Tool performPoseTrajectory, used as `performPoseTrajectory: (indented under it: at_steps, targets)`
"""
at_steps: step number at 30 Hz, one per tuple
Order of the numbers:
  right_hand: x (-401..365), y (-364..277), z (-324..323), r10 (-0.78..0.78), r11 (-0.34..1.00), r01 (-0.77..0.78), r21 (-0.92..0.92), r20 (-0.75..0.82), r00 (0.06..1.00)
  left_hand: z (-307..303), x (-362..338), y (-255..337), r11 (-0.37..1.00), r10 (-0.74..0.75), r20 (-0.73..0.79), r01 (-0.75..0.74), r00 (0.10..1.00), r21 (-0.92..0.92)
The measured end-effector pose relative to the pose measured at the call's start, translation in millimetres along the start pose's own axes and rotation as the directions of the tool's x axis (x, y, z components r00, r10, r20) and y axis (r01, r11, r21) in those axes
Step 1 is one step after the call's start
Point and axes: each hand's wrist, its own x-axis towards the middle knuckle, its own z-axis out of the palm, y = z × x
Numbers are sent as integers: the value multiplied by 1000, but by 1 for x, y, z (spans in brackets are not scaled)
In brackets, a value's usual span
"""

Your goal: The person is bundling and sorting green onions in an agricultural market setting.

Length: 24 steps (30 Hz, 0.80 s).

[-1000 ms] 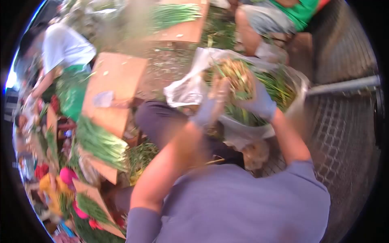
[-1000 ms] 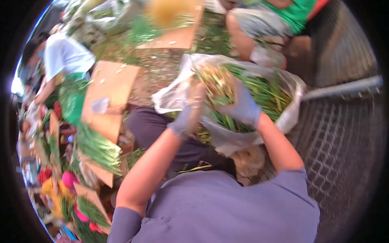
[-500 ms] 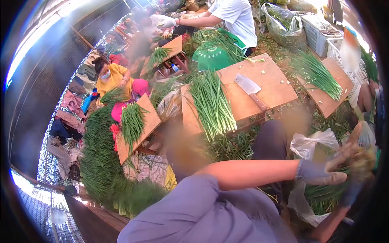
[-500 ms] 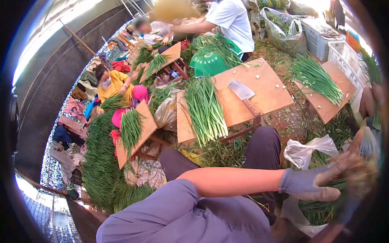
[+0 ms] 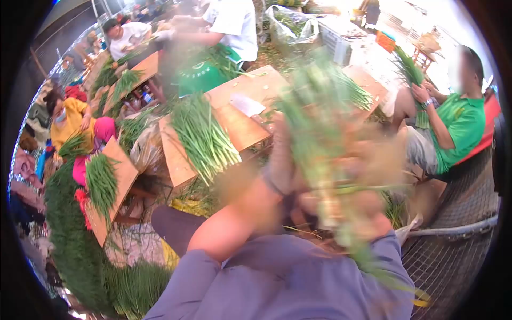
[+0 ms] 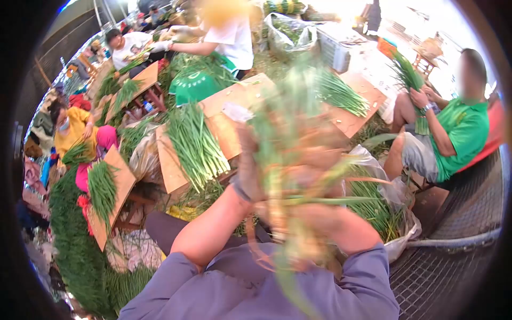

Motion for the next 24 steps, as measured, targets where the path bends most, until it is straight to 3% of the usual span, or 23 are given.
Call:
performPoseTrajectory:
  at_steps: [2, 5, 9, 10, 12, 13, 14, 15, 16, 17, 18, 20, 22, 24]
  targets:
    - [-8, -4, 51, -77, 996, 73, 45, 82, 994, -10, -15, 21, 995, -18, 108, 29, 994, -97]
    - [-21, 0, 97, -132, 990, 124, 71, 124, 983, -44, -49, 36, 936, 88, -11, -86, 996, -341]
    - [-13, -19, 107, -136, 975, 90, 204, 220, 966, -76, -80, 52, 931, 121, -280, -207, 952, -299]
    - [0, -24, 96, -134, 975, 90, 201, 216, 967, -86, -86, 60, 974, 215, -366, -227, 905, 11]
    - [18, -23, 65, -145, 936, -65, 346, 547, 825, -80, -98, 77, 942, 265, -405, -144, 875, 304]
    - [6, -7, 58, -56, 901, -157, 405, 468, 882, -95, -109, 85, 944, 255, -403, -135, 879, 302]
    - [-10, 13, 37, 166, 920, -340, 196, 590, 790, -123, -122, 94, 849, 263, -395, -17, 880, 528]
    - [-55, 45, 58, 545, 510, -690, 514, 427, 722, -138, -133, 98, 781, 258, -392, 48, 883, 622]
    - [-8, 46, 43, 674, 252, -771, 585, 465, 573, -153, -144, 102, 699, 253, -388, 109, 886, 707]
    - [-17, 71, 61, 760, 52, -830, 555, 517, 393, -162, -153, 102, 664, 246, -407, 153, 879, 731]
    - [7, 66, 74, 741, -178, -748, 639, 587, 326, -160, -154, 102, 649, 234, -415, 177, 879, 740]
    - [-14, 113, 130, 579, -325, -601, 730, 656, 484, -138, -151, 103, 673, 160, -499, 275, 852, 687]
    - [53, 76, 123, 512, -206, -459, 864, 495, 702, -134, -150, 98, 792, 75, -519, 265, 852, 550]
    - [61, 100, 129, 556, -241, -446, 862, 499, 665, -129, -147, 92, 746, 67, -480, 276, 875, 606]
